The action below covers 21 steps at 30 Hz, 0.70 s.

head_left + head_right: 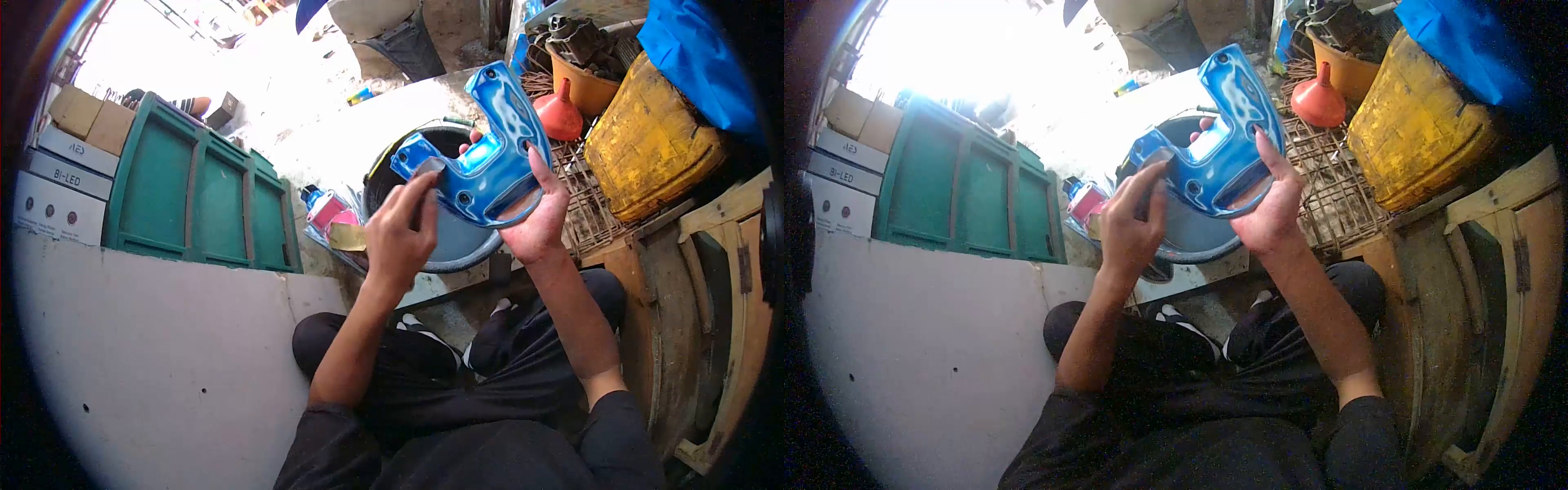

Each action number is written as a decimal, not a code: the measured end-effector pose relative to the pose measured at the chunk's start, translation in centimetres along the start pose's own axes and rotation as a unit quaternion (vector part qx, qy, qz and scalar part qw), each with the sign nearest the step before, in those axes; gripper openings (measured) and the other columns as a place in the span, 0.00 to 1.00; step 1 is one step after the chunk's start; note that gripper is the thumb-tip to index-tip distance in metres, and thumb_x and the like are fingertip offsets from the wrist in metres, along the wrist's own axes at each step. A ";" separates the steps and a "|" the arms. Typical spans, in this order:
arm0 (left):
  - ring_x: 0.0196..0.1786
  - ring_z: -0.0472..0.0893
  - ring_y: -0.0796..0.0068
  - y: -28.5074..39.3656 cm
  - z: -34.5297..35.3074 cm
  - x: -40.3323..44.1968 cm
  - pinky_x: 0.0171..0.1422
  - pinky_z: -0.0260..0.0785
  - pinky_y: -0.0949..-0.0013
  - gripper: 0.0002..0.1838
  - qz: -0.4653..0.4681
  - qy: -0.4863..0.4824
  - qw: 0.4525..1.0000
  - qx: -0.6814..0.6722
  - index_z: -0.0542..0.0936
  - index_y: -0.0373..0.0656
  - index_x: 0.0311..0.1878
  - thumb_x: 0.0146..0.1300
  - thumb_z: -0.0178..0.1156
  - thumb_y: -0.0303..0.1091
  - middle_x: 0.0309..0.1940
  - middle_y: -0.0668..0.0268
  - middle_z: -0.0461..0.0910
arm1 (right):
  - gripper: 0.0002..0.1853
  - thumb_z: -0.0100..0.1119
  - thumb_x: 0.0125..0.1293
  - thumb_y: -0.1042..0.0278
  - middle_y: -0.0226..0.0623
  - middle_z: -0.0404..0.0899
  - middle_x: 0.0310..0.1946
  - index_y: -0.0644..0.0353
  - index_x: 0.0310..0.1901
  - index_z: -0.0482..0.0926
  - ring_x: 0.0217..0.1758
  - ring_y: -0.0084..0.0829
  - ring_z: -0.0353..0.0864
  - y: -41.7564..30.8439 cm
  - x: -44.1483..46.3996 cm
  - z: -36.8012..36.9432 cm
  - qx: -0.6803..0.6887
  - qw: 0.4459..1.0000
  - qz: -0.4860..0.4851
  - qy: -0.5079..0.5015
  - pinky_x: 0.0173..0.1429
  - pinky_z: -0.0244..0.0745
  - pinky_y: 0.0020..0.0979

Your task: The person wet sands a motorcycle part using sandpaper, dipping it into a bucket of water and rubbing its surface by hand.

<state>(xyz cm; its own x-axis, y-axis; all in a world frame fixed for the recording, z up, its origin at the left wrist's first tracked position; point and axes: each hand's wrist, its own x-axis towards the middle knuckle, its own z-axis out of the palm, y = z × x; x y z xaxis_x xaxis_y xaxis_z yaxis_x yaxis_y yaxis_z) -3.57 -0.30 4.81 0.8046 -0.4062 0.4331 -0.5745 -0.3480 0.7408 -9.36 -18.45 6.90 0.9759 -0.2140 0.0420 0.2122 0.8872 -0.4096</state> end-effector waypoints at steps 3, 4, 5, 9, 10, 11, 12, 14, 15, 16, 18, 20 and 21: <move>0.44 0.88 0.55 -2.0 -0.7 0.8 0.47 0.79 0.60 0.13 -0.007 0.114 0.992 0.053 0.84 0.41 0.56 0.72 0.60 0.31 0.44 0.53 0.86 | 0.32 0.50 0.78 0.50 0.49 0.77 0.63 0.68 0.73 0.64 0.68 0.43 0.78 0.1 -0.3 0.1 0.003 1.000 0.020 0.012 0.74 0.70 0.50; 0.44 0.88 0.55 -1.7 -0.8 0.6 0.47 0.79 0.60 0.13 -0.007 0.112 0.992 0.057 0.84 0.41 0.56 0.72 0.60 0.31 0.44 0.53 0.86 | 0.32 0.50 0.78 0.50 0.49 0.77 0.63 0.68 0.73 0.64 0.68 0.43 0.78 0.2 -0.4 0.2 0.007 1.000 0.021 0.012 0.74 0.70 0.50; 0.43 0.88 0.55 -1.2 -0.7 0.3 0.46 0.79 0.59 0.12 0.006 0.092 0.992 0.084 0.84 0.41 0.56 0.72 0.60 0.30 0.43 0.54 0.86 | 0.32 0.50 0.78 0.51 0.49 0.78 0.63 0.68 0.72 0.64 0.68 0.42 0.78 0.3 -0.5 0.2 -0.001 1.000 0.022 0.005 0.74 0.70 0.49; 0.40 0.87 0.55 -0.6 -0.3 0.1 0.45 0.78 0.59 0.12 0.036 0.072 0.993 0.087 0.85 0.41 0.55 0.73 0.59 0.29 0.40 0.55 0.86 | 0.32 0.50 0.78 0.51 0.48 0.78 0.64 0.69 0.72 0.65 0.68 0.42 0.78 0.1 -0.4 0.2 -0.001 1.000 0.024 0.002 0.74 0.70 0.48; 0.40 0.87 0.55 -1.0 -0.3 0.4 0.45 0.78 0.59 0.12 0.044 0.094 0.989 0.102 0.85 0.41 0.55 0.72 0.59 0.28 0.40 0.55 0.86 | 0.32 0.50 0.78 0.51 0.48 0.78 0.64 0.68 0.72 0.65 0.68 0.41 0.78 0.0 -0.5 0.2 0.009 0.999 0.032 -0.006 0.74 0.71 0.48; 0.39 0.87 0.56 -1.5 -0.5 0.9 0.45 0.78 0.59 0.12 0.036 0.124 0.988 0.079 0.85 0.41 0.55 0.71 0.59 0.26 0.39 0.55 0.86 | 0.31 0.49 0.78 0.52 0.47 0.78 0.64 0.68 0.72 0.65 0.68 0.42 0.78 0.0 -0.5 0.3 0.006 0.999 0.033 -0.002 0.74 0.71 0.49; 0.39 0.87 0.56 -1.6 -0.3 0.6 0.45 0.78 0.59 0.12 0.034 0.122 0.989 0.081 0.85 0.41 0.55 0.71 0.59 0.26 0.39 0.55 0.86 | 0.31 0.49 0.78 0.52 0.47 0.78 0.64 0.68 0.72 0.65 0.68 0.42 0.78 0.1 -0.6 0.3 0.008 0.999 0.034 0.000 0.74 0.71 0.49; 0.40 0.88 0.56 -1.8 0.2 0.2 0.45 0.78 0.60 0.12 0.080 0.097 0.991 0.037 0.85 0.40 0.55 0.71 0.59 0.25 0.40 0.54 0.87 | 0.31 0.49 0.78 0.53 0.48 0.77 0.64 0.68 0.72 0.65 0.69 0.42 0.77 0.4 -0.5 0.1 -0.006 1.000 0.029 0.008 0.74 0.70 0.50; 0.51 0.89 0.62 1.1 -0.5 -0.4 0.55 0.79 0.64 0.12 -0.008 0.010 1.000 0.021 0.86 0.36 0.55 0.73 0.58 0.25 0.48 0.50 0.88 | 0.30 0.48 0.78 0.53 0.48 0.77 0.64 0.69 0.72 0.65 0.69 0.42 0.77 0.5 -0.4 0.0 0.000 1.000 0.028 0.012 0.75 0.69 0.49; 0.51 0.89 0.62 0.9 -0.4 -0.3 0.55 0.79 0.64 0.12 -0.008 0.011 1.000 0.020 0.86 0.36 0.55 0.73 0.58 0.25 0.48 0.50 0.88 | 0.30 0.48 0.78 0.53 0.48 0.77 0.64 0.69 0.72 0.65 0.69 0.42 0.77 0.5 -0.3 0.1 0.000 1.000 0.028 0.012 0.75 0.69 0.49; 0.49 0.89 0.64 0.2 0.0 0.2 0.53 0.79 0.65 0.12 0.046 0.086 0.993 0.070 0.86 0.36 0.54 0.73 0.59 0.25 0.47 0.50 0.88 | 0.31 0.49 0.78 0.53 0.48 0.77 0.65 0.69 0.72 0.65 0.69 0.41 0.77 0.2 -0.5 0.1 0.025 0.998 0.049 -0.003 0.75 0.69 0.48; 0.49 0.89 0.64 -0.4 -0.1 0.4 0.53 0.79 0.65 0.12 -0.016 0.104 0.993 0.051 0.86 0.37 0.54 0.73 0.59 0.25 0.46 0.50 0.88 | 0.31 0.48 0.78 0.53 0.48 0.77 0.65 0.69 0.72 0.65 0.70 0.42 0.76 0.5 -0.7 0.0 0.014 0.998 0.054 0.002 0.75 0.69 0.49; 0.48 0.89 0.64 -0.5 -0.1 0.3 0.52 0.79 0.65 0.12 0.003 0.092 0.995 0.041 0.86 0.37 0.54 0.73 0.59 0.25 0.46 0.50 0.88 | 0.30 0.48 0.79 0.53 0.48 0.77 0.65 0.69 0.72 0.65 0.69 0.42 0.77 0.9 -0.6 -0.1 -0.005 0.999 0.040 0.011 0.75 0.69 0.49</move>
<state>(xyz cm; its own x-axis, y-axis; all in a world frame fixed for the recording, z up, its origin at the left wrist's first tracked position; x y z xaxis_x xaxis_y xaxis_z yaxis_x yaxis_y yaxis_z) -3.06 -0.18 4.65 0.8106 -0.2496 0.5297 -0.5837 -0.4168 0.6968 -9.77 -17.56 6.45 0.9884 -0.1517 -0.0121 0.1326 0.8975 -0.4205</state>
